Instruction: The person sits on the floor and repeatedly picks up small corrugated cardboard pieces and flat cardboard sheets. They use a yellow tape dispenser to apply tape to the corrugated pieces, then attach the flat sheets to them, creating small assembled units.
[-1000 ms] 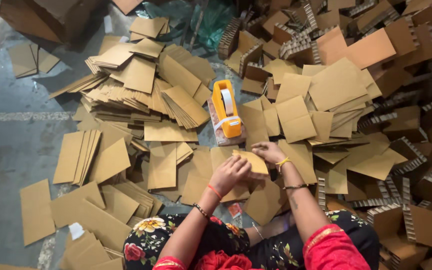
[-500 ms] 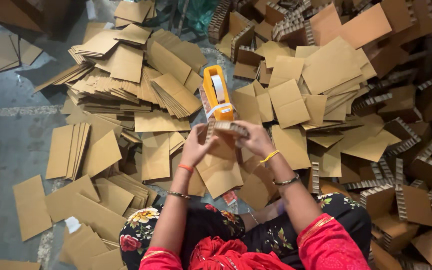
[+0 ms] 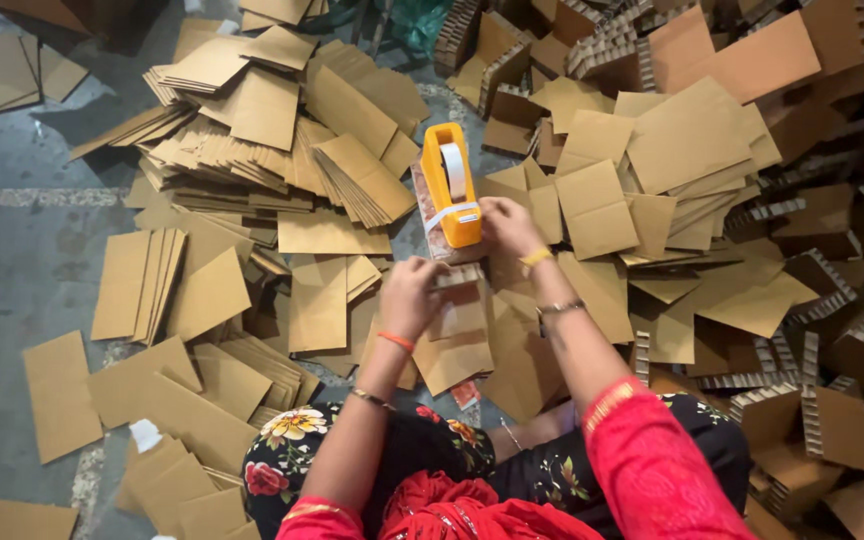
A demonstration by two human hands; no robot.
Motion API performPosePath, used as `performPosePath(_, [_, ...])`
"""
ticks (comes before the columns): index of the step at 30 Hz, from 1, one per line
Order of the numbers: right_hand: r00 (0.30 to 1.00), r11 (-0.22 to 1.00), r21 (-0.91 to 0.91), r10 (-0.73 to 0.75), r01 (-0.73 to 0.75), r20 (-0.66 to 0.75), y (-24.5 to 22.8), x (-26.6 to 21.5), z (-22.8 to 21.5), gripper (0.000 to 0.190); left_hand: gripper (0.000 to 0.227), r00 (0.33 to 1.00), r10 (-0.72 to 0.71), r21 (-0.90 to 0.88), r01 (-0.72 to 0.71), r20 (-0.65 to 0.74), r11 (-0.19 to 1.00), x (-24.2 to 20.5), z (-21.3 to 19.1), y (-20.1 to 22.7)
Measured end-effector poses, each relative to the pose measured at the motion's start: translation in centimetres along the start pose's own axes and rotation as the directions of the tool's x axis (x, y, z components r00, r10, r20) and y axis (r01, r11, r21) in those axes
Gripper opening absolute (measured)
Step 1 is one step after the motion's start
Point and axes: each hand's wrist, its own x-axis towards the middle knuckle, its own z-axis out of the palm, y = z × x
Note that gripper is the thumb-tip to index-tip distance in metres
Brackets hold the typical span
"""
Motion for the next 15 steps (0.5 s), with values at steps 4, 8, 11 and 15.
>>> performPosePath(4, [0.969, 0.881, -0.447, -0.224, 0.157, -0.101, -0.3, 0.7, 3.7, 0.031, 0.034, 1.0, 0.023, -0.003, -0.023, 0.017, 1.0, -0.2, 4.7, -0.3])
performPosePath(8, [0.973, 0.975, -0.098, -0.207, 0.198, -0.098, 0.8, -8.1, 4.2, 0.038, 0.043, 0.985, 0.141, -0.001, -0.142, -0.099, 0.99, -0.1, 6.0, -1.1])
performPosePath(11, [0.98, 0.985, -0.141, 0.069, -0.097, -0.186, 3.3, -14.7, 3.7, 0.041, 0.042, 0.997, -0.042, -0.107, 0.048, 0.061, 0.993, 0.5, 5.5, -1.1])
performPosePath(15, [0.947, 0.88, -0.392, 0.163, -0.267, -0.278, 3.3, -13.4, 3.8, 0.041, 0.041, 0.996, 0.041, -0.17, -0.026, 0.081, 0.985, 0.8, 5.1, -1.8])
